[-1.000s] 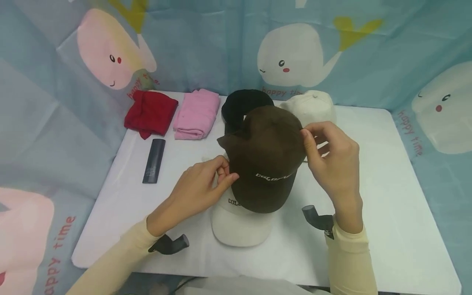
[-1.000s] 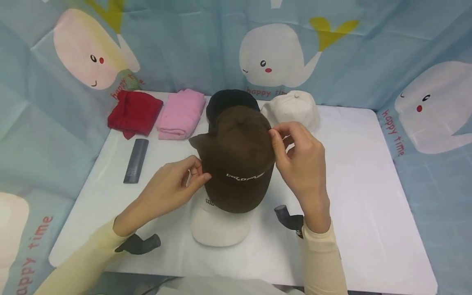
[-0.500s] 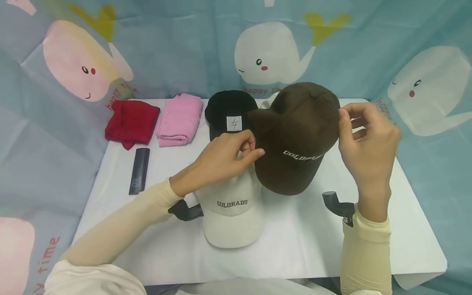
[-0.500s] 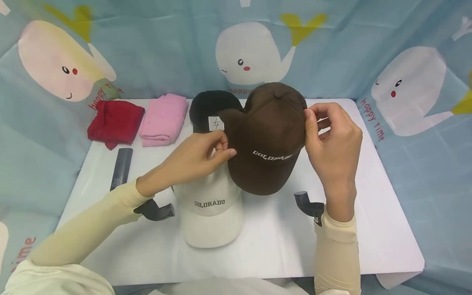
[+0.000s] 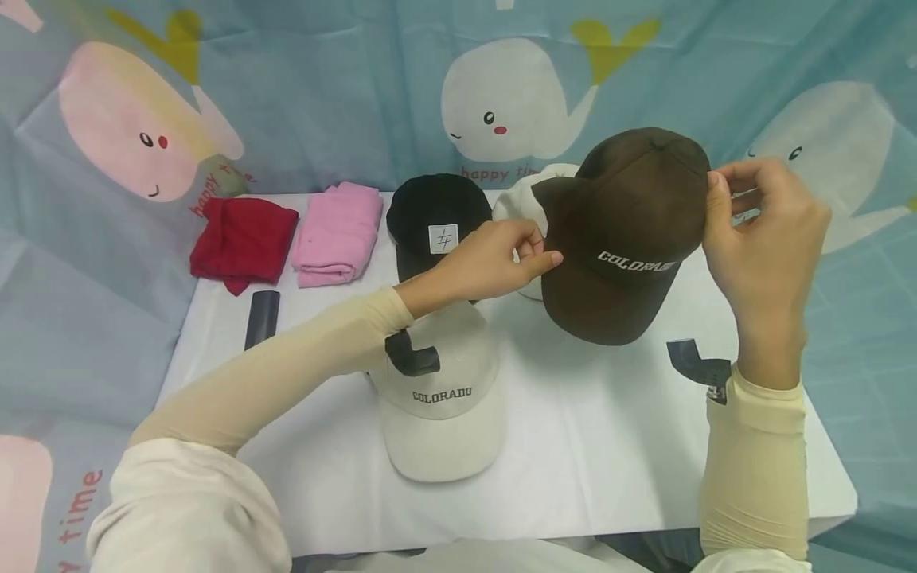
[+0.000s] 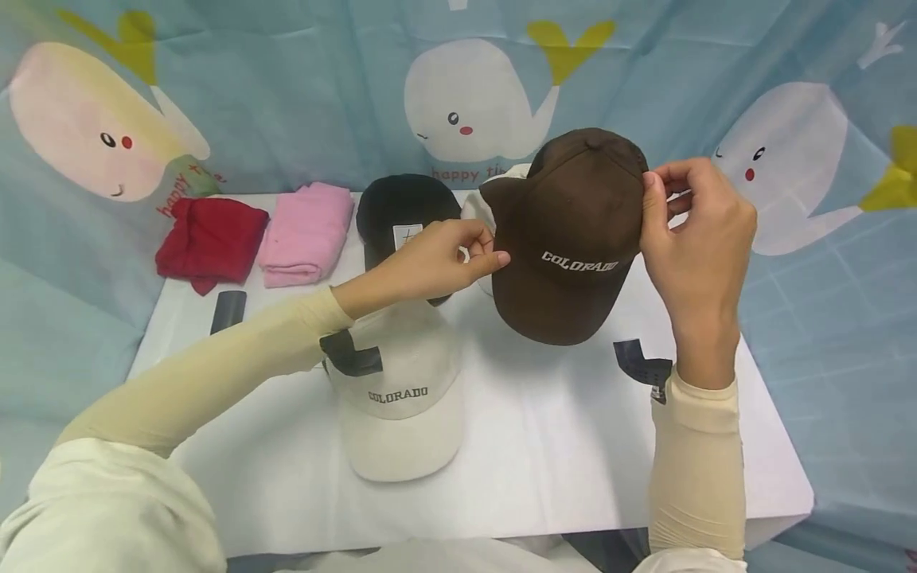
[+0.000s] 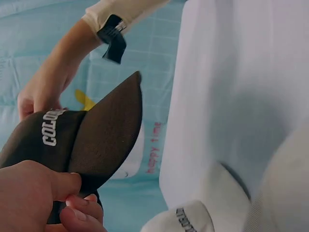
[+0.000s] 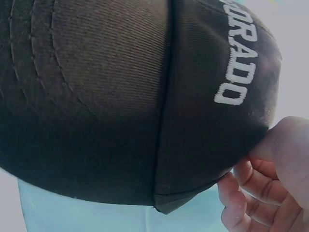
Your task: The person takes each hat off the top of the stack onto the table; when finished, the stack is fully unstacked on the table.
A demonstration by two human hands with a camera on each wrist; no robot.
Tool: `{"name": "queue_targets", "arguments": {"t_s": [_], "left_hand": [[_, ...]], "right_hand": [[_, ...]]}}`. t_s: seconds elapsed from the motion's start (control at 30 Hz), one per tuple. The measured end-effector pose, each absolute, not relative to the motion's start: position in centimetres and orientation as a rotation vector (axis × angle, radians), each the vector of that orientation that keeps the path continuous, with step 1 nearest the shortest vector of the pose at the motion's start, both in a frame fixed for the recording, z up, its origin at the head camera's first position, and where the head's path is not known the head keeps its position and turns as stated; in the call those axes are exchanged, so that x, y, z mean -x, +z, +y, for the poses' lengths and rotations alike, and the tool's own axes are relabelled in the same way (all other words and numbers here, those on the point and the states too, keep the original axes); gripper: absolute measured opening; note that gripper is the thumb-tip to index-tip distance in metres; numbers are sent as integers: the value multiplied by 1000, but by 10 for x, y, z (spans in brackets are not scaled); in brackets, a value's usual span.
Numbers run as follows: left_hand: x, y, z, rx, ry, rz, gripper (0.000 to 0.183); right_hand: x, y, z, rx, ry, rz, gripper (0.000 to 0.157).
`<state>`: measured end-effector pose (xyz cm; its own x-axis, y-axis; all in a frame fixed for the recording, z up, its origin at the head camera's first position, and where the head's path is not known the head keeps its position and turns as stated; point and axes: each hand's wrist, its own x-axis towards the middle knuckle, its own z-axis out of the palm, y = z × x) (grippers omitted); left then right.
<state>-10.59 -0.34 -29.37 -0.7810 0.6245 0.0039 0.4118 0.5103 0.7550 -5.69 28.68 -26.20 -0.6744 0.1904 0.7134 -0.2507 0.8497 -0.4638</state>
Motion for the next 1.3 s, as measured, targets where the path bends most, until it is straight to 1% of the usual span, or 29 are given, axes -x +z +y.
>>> {"name": "queue_targets", "arguments": {"t_s": [0.13, 0.27, 0.47, 0.73, 0.9, 1.07, 1.2, 1.23, 1.3], "left_hand": [[115, -293, 17, -869, 1169, 2413, 28], [125, -291, 39, -781, 1200, 2324, 31], [141, -293, 69, -672, 1166, 2323, 35], [158, -309, 99, -649, 1078, 2325, 55], [167, -320, 116, -594, 1060, 2309, 61], [172, -333, 136, -495, 1057, 2291, 62], [171, -341, 147, -435, 1092, 2252, 62], [171, -343, 149, -421, 1098, 2248, 60], [170, -346, 152, -383, 1121, 2251, 49]], "right_hand": [[65, -258, 304, -4, 688, -2226, 35], [74, -256, 320, 115, 683, -2235, 38], [86, -257, 338, 180, 604, -2280, 39], [101, -265, 359, 180, 618, -2313, 39], [109, -273, 372, 278, 618, -2416, 37], [116, -284, 385, 340, 599, -2485, 35], [124, -292, 396, 370, 562, -2521, 37], [126, -294, 399, 369, 556, -2531, 37], [131, -297, 404, 367, 551, -2563, 39]]}}
